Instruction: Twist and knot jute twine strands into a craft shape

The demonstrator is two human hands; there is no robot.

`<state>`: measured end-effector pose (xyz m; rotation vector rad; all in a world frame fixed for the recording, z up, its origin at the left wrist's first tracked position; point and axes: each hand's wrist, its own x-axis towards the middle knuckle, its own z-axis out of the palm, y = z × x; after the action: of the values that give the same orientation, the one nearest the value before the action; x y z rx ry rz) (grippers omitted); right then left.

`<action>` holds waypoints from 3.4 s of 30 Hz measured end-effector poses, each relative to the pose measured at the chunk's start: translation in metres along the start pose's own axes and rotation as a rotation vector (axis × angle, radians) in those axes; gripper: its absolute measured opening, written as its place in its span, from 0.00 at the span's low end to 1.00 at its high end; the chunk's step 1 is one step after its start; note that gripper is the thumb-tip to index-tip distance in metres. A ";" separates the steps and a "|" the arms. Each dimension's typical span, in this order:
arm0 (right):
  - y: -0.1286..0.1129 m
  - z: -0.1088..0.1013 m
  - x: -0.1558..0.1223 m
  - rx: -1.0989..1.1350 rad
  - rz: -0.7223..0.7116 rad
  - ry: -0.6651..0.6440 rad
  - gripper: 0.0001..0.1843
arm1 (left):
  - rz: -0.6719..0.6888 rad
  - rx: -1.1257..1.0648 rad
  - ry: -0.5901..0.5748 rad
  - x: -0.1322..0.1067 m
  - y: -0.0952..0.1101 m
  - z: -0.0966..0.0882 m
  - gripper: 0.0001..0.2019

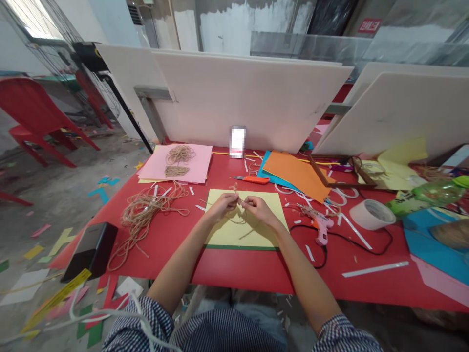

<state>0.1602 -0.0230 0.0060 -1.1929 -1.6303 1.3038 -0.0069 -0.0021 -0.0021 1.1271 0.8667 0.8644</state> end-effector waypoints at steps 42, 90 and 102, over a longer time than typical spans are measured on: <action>0.000 0.019 -0.004 0.059 0.188 0.254 0.10 | 0.208 0.648 0.074 0.001 0.002 0.002 0.16; 0.006 0.028 0.001 0.038 -0.002 0.457 0.21 | 0.267 1.030 0.373 -0.012 0.000 0.032 0.11; 0.004 0.013 0.001 0.064 -0.043 0.547 0.21 | 0.166 1.237 0.574 -0.010 0.017 0.001 0.11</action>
<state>0.1483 -0.0262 -0.0005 -1.3228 -1.1996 0.8883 -0.0126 -0.0083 0.0157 2.0633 1.9387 0.7719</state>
